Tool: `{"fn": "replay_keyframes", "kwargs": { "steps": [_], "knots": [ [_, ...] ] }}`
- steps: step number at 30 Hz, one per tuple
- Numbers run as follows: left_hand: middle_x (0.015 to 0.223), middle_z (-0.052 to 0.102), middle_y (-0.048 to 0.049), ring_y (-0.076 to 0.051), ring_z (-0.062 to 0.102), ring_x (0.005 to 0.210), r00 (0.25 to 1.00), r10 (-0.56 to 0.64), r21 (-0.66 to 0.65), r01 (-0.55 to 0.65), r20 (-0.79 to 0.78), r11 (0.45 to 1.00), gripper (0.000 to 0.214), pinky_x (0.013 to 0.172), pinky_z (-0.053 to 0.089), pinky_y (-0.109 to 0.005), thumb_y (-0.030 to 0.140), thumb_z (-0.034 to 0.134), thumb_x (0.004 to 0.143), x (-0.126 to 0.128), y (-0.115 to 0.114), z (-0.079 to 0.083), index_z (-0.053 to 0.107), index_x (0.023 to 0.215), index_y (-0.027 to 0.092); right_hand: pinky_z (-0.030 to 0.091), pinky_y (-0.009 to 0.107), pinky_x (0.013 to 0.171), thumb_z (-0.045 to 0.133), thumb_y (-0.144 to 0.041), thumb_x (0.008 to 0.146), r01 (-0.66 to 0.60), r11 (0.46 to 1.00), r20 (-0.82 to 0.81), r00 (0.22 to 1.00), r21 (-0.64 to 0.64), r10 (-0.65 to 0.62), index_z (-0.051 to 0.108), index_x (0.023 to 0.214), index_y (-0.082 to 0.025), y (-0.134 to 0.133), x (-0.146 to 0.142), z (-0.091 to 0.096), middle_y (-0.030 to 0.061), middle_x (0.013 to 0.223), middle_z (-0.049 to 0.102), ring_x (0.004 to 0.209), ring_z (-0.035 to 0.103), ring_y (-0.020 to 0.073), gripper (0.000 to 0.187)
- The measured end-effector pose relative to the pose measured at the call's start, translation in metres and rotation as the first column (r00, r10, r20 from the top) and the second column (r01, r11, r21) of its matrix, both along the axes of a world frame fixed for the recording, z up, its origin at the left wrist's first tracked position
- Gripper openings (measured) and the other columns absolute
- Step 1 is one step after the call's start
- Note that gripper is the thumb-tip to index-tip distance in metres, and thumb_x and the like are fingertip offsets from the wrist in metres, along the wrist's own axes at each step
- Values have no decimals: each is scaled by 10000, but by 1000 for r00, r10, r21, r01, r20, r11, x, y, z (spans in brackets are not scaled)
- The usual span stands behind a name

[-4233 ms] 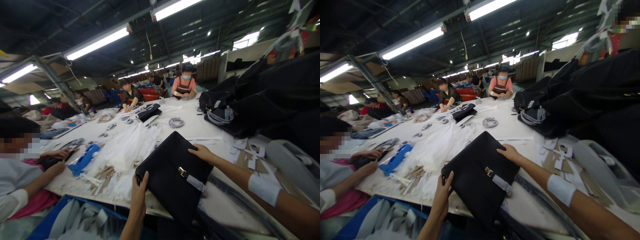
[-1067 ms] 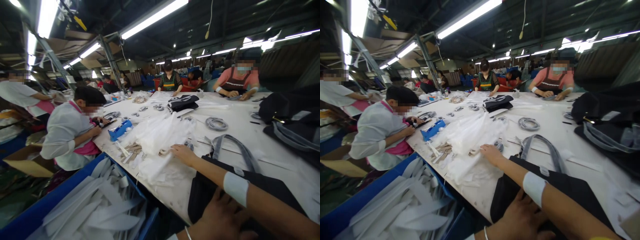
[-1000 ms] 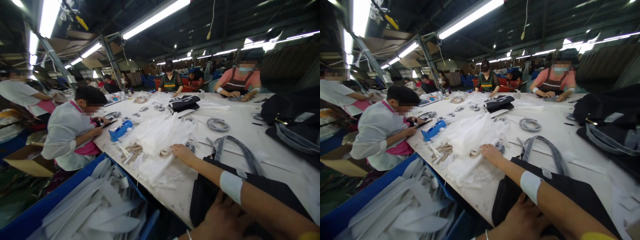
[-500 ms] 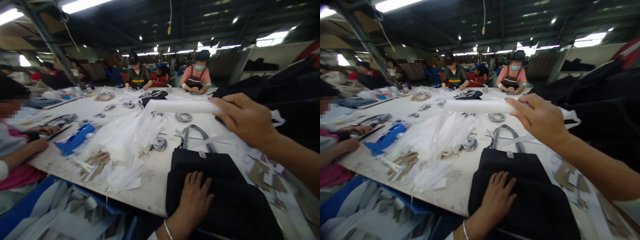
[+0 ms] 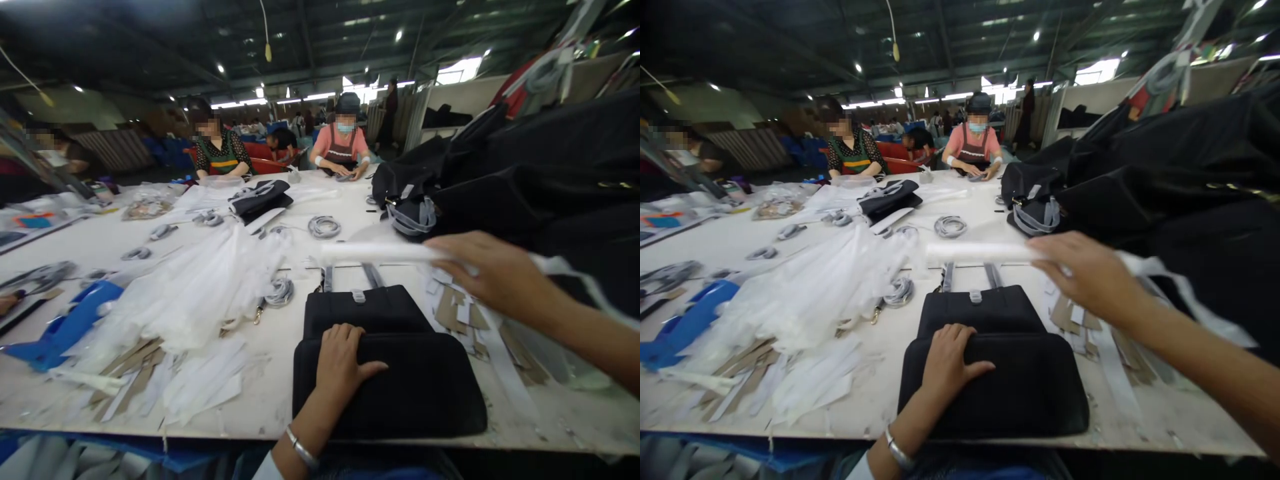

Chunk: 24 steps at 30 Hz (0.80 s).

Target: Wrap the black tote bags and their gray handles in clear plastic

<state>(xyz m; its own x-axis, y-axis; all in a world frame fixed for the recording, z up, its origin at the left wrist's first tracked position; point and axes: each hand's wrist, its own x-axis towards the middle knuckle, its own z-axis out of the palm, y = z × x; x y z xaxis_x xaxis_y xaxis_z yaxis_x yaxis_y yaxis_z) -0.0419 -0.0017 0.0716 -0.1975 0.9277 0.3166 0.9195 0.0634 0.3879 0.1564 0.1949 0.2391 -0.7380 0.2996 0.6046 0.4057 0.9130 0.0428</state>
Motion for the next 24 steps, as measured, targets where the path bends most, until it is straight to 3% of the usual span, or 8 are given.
{"fn": "replay_keyframes", "kwargs": {
  "steps": [2,4,8,10,11,16,19,24],
  "knots": [
    [1041,661,-59,-255,601,981,1000,-17,80,16,15,997,592,877,467,-417,675,673,737,4,-6,6,626,1097,208,526,404,899,503,-390,956,-108,961,63,990,-256,128,666,1160,-189,-4,-23,-42,99,1103,704,1009,654,261,329],
    [1060,675,-63,-251,611,990,999,-39,179,38,-1,983,553,885,459,-405,655,635,786,9,-15,12,621,1113,210,513,381,918,565,-364,908,-164,845,106,962,-509,251,688,1111,-195,-6,-43,-78,91,1097,699,1012,651,248,291],
    [1018,700,-58,-236,637,933,998,-24,283,39,-56,958,487,853,455,-387,627,562,857,16,-27,18,628,1116,219,509,340,868,644,-361,803,-119,468,190,806,-876,561,742,1045,-182,-10,-63,-117,65,998,710,923,657,227,317],
    [1009,701,-58,-236,641,924,999,-11,267,24,-53,963,481,851,456,-391,629,545,864,16,-26,18,634,1102,220,511,309,827,650,-383,781,-23,298,190,723,-954,664,764,1018,-179,-10,-65,-125,42,946,718,877,659,212,333],
    [1012,700,-60,-238,641,928,999,-6,252,17,-45,968,484,856,457,-394,632,540,863,16,-25,17,635,1097,219,511,296,816,656,-394,771,11,243,182,695,-970,695,775,992,-179,-9,-66,-127,31,919,721,862,659,206,331],
    [1034,698,-69,-257,638,946,1000,-18,105,20,-20,994,495,851,481,-414,619,582,840,13,-20,23,624,1117,211,518,269,779,634,-431,780,67,139,149,642,-988,752,787,1000,-185,-7,-69,-127,4,850,728,837,665,204,363],
    [1048,707,-43,-249,649,937,991,-135,-77,135,-1,988,452,827,507,-395,529,633,858,0,-22,41,597,1207,244,517,285,811,603,-432,822,76,108,131,673,-991,728,767,1090,-202,-11,-68,-122,17,945,743,911,673,232,389],
    [1131,711,6,-186,675,995,908,-297,-264,377,297,888,385,855,516,-270,388,649,899,-54,-24,82,596,1272,314,527,295,768,509,-564,900,100,154,179,708,-983,683,791,954,-230,-18,-63,-116,26,917,759,856,693,248,440]
  ]
}}
